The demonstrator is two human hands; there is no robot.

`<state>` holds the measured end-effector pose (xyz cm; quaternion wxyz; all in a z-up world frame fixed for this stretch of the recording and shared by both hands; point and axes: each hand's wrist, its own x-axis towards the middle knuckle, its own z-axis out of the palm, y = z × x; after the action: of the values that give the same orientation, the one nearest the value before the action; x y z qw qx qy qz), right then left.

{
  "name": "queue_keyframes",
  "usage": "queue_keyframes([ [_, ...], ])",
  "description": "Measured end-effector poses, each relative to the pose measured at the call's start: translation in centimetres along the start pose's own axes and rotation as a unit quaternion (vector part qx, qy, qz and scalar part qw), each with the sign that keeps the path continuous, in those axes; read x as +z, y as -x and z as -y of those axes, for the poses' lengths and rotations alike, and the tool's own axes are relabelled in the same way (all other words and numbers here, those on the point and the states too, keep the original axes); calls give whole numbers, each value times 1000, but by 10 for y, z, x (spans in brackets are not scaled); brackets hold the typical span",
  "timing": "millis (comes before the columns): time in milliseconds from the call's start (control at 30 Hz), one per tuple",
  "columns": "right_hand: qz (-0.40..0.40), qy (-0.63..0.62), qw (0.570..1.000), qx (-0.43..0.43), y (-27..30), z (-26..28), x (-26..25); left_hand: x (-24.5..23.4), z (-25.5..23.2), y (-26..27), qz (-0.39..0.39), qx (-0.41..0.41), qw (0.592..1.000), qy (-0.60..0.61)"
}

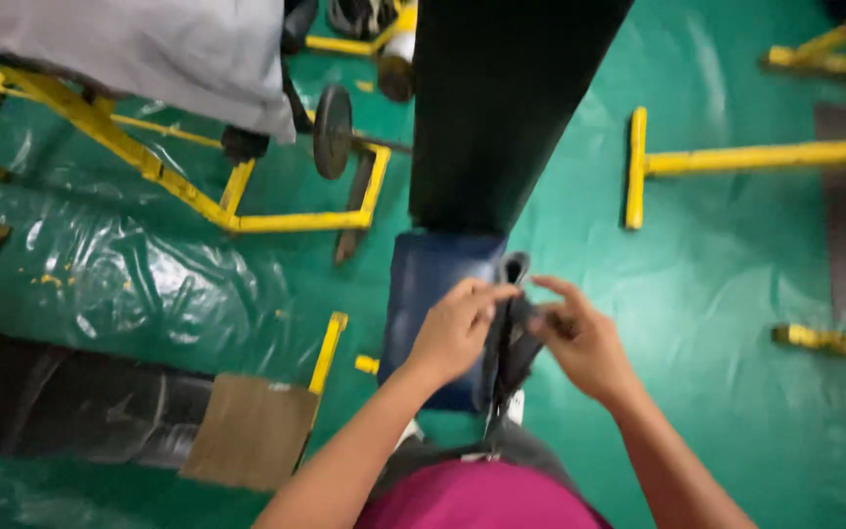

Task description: Cleaning and wiping down various gym weight machines and equipment with a blue cloth.

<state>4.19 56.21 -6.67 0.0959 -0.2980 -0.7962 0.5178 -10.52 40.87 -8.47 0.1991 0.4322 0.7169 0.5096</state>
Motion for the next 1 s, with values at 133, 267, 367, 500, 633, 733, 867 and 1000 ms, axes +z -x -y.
queue_keyframes([
  [133,102,-111,988,-29,-12,18,-28,-5,-44,-14,6,22,1000,-11],
  [267,126,-102,985,-65,-25,34,-50,4,-52,-23,-84,83,991,-62],
  [367,118,-93,986,-75,-32,38,-57,13,-53,-28,-119,113,981,-100],
  [500,126,-103,984,-70,-39,26,-63,18,-56,-34,-96,92,981,-139],
  [633,117,-79,979,-144,-45,21,-59,22,-53,-40,-109,60,985,-122],
  [733,69,41,991,-104,-44,20,-58,28,-54,-46,-109,41,988,-99],
  [867,31,26,994,-102,-57,-7,-60,26,-48,-48,-115,35,988,-101],
  [1000,-11,-55,994,-97,-71,-29,-66,14,-30,-55,-151,-23,983,-106],
])
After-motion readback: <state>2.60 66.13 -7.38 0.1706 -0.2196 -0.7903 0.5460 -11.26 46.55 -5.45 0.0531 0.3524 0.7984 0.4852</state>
